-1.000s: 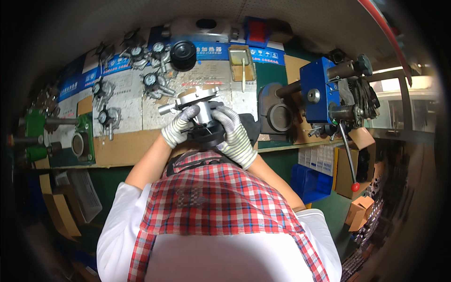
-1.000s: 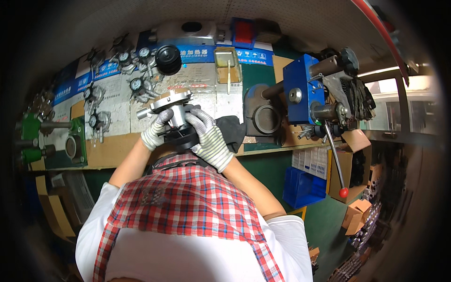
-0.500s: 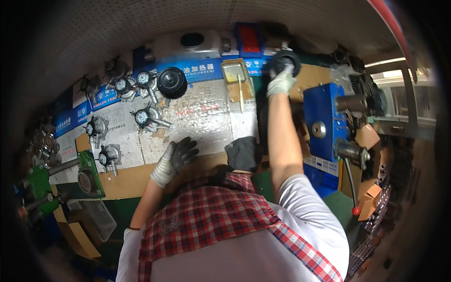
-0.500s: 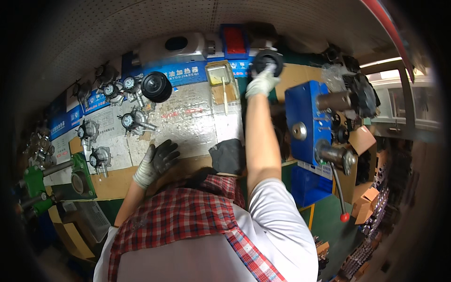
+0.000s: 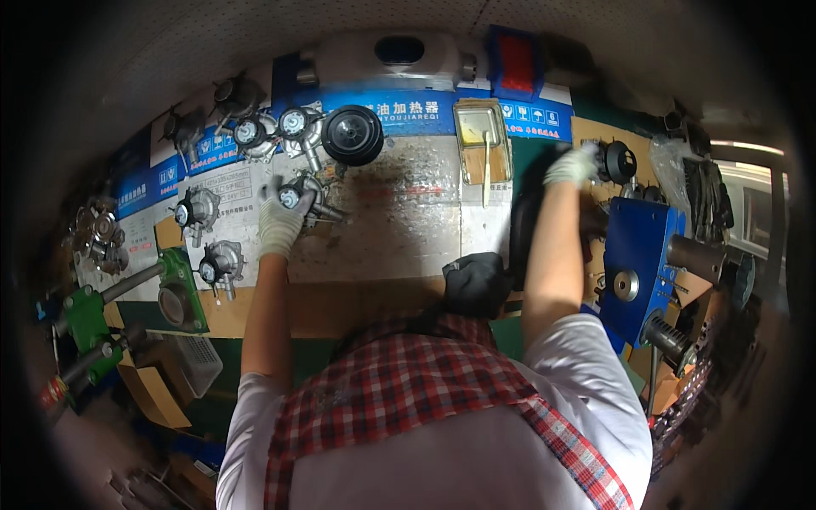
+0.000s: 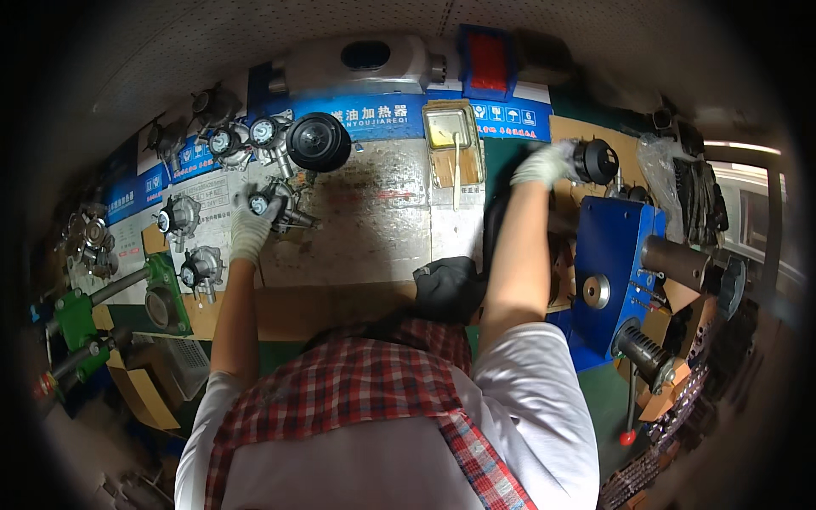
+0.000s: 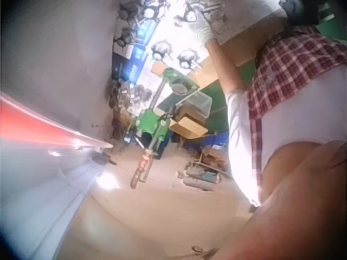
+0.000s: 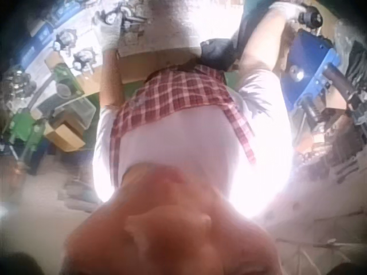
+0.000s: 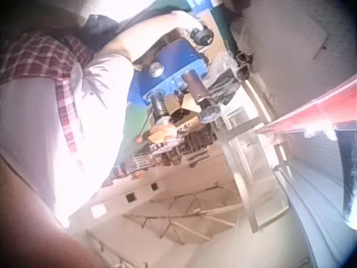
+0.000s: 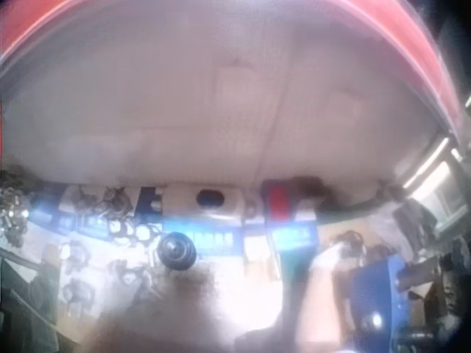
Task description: The person repeatedly picks up metallic mechanical components and black circular parts from a workbench and a cardboard box. They use a blue manual press machine to attach the black parts to the metallic components, then place the assembled units back on the bench.
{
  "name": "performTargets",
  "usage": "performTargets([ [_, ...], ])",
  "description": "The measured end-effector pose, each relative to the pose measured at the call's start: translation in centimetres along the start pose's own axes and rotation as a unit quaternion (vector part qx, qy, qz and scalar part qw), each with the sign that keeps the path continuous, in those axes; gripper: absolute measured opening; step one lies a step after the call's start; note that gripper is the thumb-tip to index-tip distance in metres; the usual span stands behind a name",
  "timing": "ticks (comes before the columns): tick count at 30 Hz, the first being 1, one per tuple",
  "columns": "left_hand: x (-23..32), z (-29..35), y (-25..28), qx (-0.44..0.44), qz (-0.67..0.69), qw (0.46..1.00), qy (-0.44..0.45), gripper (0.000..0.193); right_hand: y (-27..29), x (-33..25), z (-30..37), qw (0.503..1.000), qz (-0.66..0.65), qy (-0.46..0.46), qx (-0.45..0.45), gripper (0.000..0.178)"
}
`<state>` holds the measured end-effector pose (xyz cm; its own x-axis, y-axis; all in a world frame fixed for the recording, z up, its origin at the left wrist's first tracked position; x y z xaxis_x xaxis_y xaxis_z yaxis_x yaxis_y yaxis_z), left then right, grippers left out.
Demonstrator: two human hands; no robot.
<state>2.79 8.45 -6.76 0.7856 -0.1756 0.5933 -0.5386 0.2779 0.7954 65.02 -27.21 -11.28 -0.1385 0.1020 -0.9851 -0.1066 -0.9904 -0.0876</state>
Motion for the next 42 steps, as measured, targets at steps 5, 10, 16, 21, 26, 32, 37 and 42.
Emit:
performTargets([
  [5,0.6,2.8,-4.1,-0.136,0.049,0.986,0.081,0.056,-6.5,-1.8,18.8,0.829,0.513,0.097,-0.199,0.046],
  [10,4.3,15.5,-9.1,-0.160,0.205,0.942,-0.210,0.098,-5.4,2.2,21.5,0.704,0.664,0.130,-0.214,0.047],
  [16,-0.6,21.6,-14.0,-0.305,0.198,0.926,-0.102,0.107,-3.6,-2.5,23.6,0.849,0.438,0.069,-0.287,0.033],
  [21,7.0,23.9,-18.2,-0.274,-0.117,0.895,-0.332,0.112,1.7,-2.1,25.5,0.882,0.325,0.053,-0.336,0.018],
  [26,11.1,20.9,-19.1,-0.282,-0.009,0.923,-0.260,0.078,5.8,-6.6,29.7,0.895,0.247,-0.034,-0.369,0.017],
  [32,12.2,18.9,-15.2,-0.458,0.187,0.864,-0.090,0.042,3.9,-16.4,35.5,0.772,0.356,0.217,-0.479,0.024],
  [37,16.4,21.0,-7.7,-0.513,0.203,0.832,-0.058,0.031,1.1,-21.5,42.1,0.572,0.416,0.467,-0.531,0.029],
  [42,18.2,22.5,-4.6,-0.497,0.180,0.845,-0.084,0.035,0.1,-20.5,42.8,0.489,0.472,0.502,-0.534,0.034],
])
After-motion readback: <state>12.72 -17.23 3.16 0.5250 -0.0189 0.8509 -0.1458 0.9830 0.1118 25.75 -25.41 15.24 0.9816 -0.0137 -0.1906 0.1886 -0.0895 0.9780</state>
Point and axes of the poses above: each hand's wrist, its own z-axis away from the middle knuckle, its own y-axis out of the back of the hand, x = y × z, the point moved 10 cm from there along -z, towards the middle knuckle, and after that the axes turned 5 degrees about -x, right-handed, at the moved point
